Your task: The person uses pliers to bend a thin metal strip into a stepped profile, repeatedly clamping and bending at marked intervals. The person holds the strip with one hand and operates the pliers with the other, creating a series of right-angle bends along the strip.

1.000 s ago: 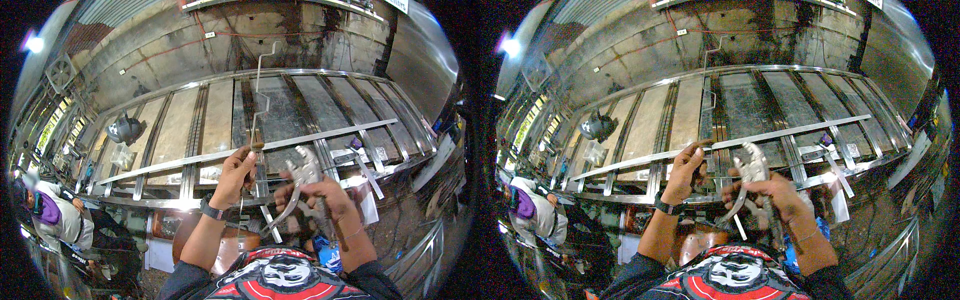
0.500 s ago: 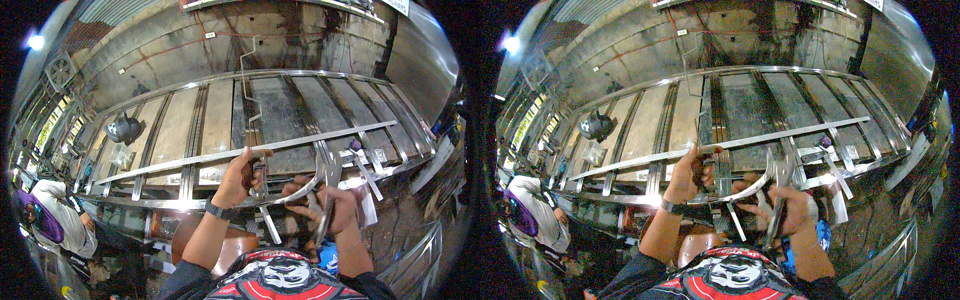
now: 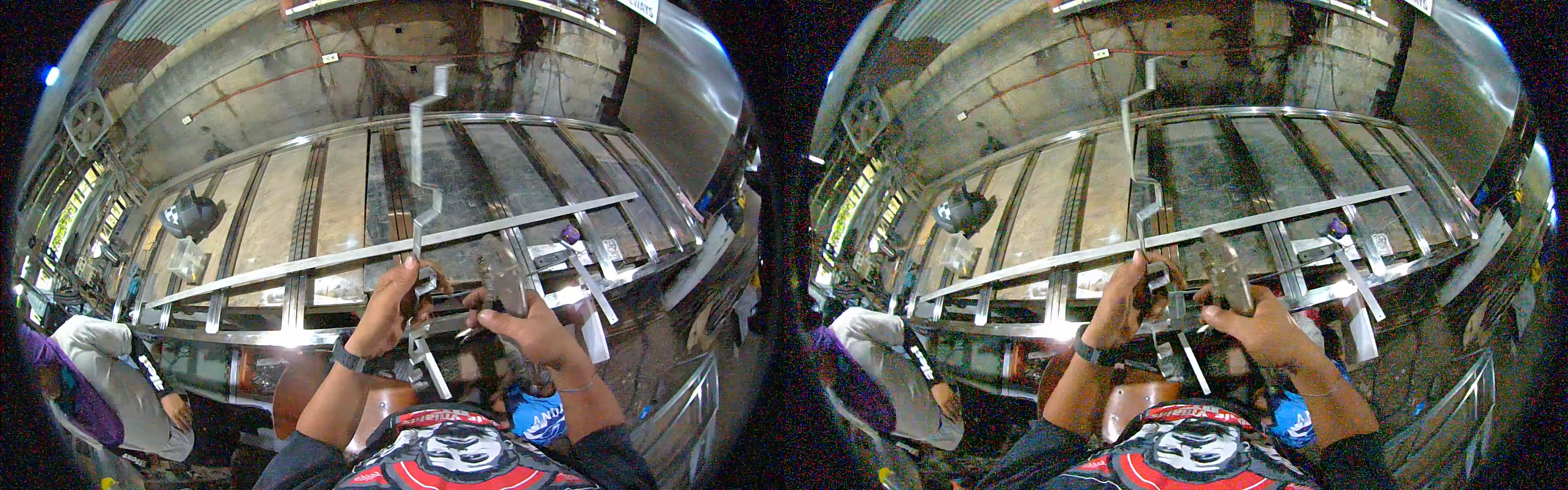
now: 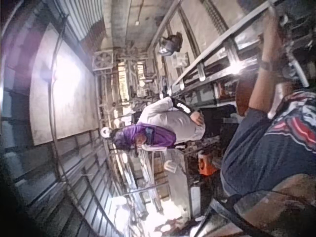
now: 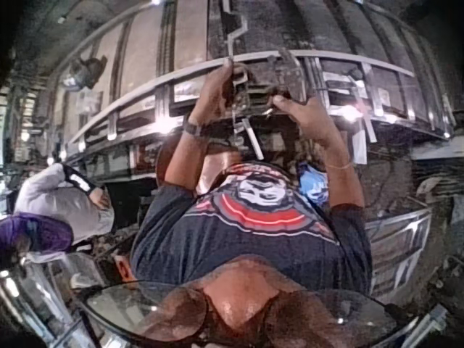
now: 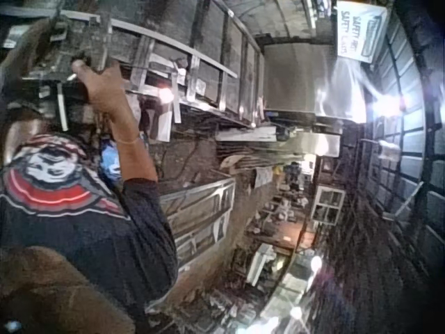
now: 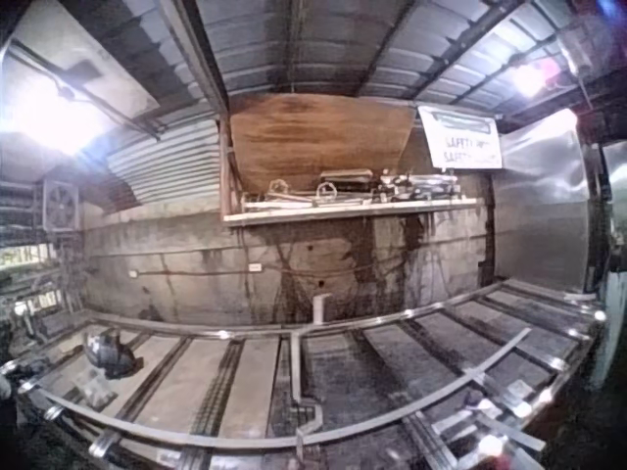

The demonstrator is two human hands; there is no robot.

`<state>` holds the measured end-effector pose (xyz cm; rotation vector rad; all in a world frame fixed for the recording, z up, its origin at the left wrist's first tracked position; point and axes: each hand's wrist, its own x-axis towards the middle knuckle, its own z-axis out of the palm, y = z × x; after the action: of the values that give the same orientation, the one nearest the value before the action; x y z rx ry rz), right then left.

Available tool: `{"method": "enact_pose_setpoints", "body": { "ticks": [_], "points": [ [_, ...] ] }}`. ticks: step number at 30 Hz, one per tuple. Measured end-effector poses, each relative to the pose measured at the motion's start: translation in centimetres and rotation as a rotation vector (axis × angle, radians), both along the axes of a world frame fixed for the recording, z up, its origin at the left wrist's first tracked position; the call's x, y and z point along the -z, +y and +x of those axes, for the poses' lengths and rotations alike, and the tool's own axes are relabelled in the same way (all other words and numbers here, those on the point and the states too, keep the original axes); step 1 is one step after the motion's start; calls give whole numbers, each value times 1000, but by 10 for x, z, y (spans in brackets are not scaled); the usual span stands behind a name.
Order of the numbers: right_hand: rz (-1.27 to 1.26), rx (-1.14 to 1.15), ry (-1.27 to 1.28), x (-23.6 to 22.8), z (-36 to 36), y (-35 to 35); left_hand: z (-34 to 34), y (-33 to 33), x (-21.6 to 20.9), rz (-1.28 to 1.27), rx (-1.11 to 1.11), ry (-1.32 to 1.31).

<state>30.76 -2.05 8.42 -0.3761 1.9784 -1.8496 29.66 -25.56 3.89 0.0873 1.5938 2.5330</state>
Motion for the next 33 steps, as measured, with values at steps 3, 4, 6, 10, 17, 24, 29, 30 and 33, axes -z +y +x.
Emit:
{"method": "enact_pose_setpoints", "body": {
  "ticks": [3, 4, 6, 10, 17, 24, 29, 30, 33],
  "points": [
    [148, 8, -5, 6, -10, 1, 6, 3, 4, -41, -26, 4],
    [132, 3, 23, 6, -12, 1, 8, 4, 5, -70, -24, 21],
    [100, -4, 78, 5, -15, 1, 10, 5, 2, -129, -21, 55],
    [231, -21, 123, 8, -8, 5, 10, 11, -6, -117, -5, 48],
    [312, -86, 132, -17, -11, 2, 8, 9, -1, -123, -3, 33],
    [406, -81, 115, -8, -21, 5, 5, 8, 1, -223, 31, 70],
    [298, -108, 53, -5, -20, 11, 1, 9, 3, -348, 19, 170],
    [240, -115, 36, -4, -19, 12, 2, 10, 4, -378, 21, 178],
    [97, -140, -115, -5, -14, 9, 4, 20, 10, -353, -21, 257]
  ]
}}
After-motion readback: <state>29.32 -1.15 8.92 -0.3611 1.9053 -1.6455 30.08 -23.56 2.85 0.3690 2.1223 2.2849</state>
